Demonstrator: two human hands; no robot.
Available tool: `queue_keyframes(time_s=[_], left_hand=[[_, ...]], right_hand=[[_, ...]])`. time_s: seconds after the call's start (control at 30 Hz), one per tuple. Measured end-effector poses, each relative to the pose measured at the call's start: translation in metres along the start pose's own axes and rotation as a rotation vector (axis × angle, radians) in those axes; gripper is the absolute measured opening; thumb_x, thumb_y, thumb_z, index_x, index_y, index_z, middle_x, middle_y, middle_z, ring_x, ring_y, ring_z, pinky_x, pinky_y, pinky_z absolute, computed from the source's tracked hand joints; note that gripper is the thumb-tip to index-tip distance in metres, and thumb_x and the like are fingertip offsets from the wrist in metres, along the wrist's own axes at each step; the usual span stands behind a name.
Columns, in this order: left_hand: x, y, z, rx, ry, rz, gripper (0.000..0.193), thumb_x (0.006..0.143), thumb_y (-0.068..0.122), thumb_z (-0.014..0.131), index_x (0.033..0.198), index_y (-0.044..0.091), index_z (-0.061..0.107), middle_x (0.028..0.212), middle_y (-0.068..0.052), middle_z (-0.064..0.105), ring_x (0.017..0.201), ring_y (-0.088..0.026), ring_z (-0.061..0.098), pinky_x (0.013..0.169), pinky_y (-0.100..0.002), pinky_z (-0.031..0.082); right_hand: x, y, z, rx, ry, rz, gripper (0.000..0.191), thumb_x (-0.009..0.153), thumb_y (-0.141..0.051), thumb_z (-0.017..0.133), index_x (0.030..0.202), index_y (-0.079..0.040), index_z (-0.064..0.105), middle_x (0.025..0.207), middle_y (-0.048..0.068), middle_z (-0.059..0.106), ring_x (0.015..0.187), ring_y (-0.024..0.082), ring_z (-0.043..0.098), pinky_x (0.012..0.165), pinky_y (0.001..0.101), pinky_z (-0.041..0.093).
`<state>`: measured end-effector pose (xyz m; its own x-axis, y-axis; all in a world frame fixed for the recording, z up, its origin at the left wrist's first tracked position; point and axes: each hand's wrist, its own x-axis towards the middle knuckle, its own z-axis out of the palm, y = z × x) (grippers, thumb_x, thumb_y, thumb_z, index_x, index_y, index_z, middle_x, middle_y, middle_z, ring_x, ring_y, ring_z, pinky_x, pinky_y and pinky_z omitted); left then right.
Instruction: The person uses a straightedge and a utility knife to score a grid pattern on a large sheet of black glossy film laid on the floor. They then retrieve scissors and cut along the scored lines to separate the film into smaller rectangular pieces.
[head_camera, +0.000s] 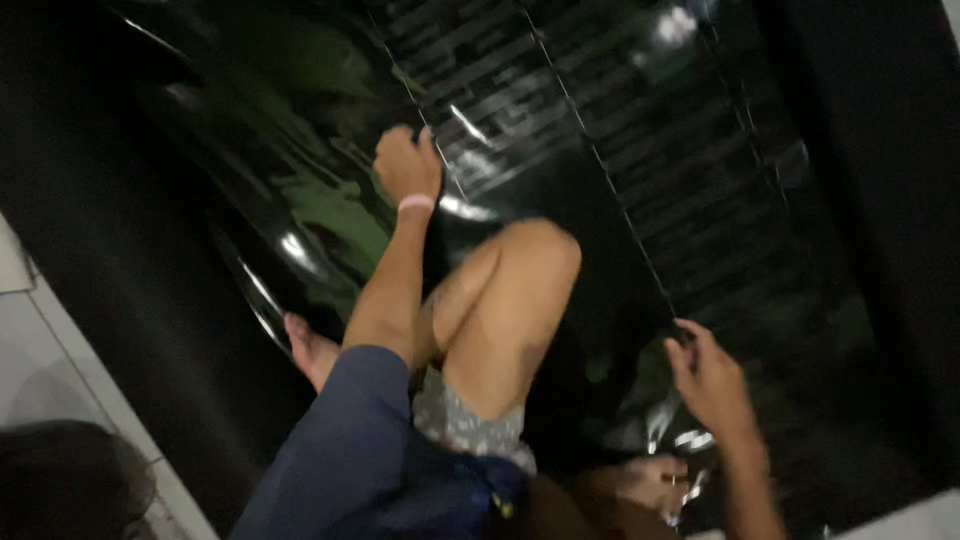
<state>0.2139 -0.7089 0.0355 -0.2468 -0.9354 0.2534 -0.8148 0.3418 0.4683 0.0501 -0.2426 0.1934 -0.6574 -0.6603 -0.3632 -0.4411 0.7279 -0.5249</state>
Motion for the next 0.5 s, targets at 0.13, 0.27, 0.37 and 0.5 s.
queue_keyframes(time_s=[0.13,0.27,0.37,0.5], left_hand=[[0.011,-0.019,0.022,0.241,-0.153,-0.108,0.038,0.105,0.041,0.048,0.107,0.005,0.06,0.111,-0.017,0.056,0.108,-0.037,0.051,0.091,-0.051,0.038],[0.022,-0.01,0.029,0.281,-0.161,-0.09,0.034,0.103,0.04,0.051,0.105,0.007,0.061,0.106,-0.015,0.056,0.103,-0.035,0.052,0.088,-0.051,0.038],[0.028,-0.009,0.028,0.33,-0.243,-0.123,0.033,0.104,0.04,0.053,0.1,0.009,0.062,0.102,-0.015,0.056,0.1,-0.035,0.052,0.086,-0.05,0.038],[0.02,-0.014,0.031,0.369,-0.232,-0.075,0.03,0.1,0.039,0.055,0.099,0.01,0.063,0.101,-0.015,0.057,0.098,-0.036,0.051,0.087,-0.051,0.037]], right_hand=[[0.116,-0.047,-0.069,-0.138,-0.338,0.174,0.058,0.098,-0.037,0.063,0.148,-0.014,0.048,0.07,0.013,0.069,0.061,0.025,0.067,0.062,0.0406,0.056],[0.264,-0.119,-0.06,-0.266,-0.436,0.015,0.066,0.098,-0.035,0.058,0.155,-0.011,0.037,0.066,0.01,0.068,0.057,0.021,0.066,0.063,0.038,0.055],[0.372,-0.184,-0.006,-0.059,-0.38,-0.103,0.072,0.1,-0.034,0.059,0.16,-0.009,0.029,0.068,0.01,0.061,0.06,0.022,0.061,0.062,0.0385,0.053],[0.481,-0.264,0.086,0.202,-0.206,-0.232,0.074,0.103,-0.031,0.063,0.163,-0.007,0.028,0.073,0.006,0.061,0.067,0.019,0.061,0.068,0.0367,0.051]])
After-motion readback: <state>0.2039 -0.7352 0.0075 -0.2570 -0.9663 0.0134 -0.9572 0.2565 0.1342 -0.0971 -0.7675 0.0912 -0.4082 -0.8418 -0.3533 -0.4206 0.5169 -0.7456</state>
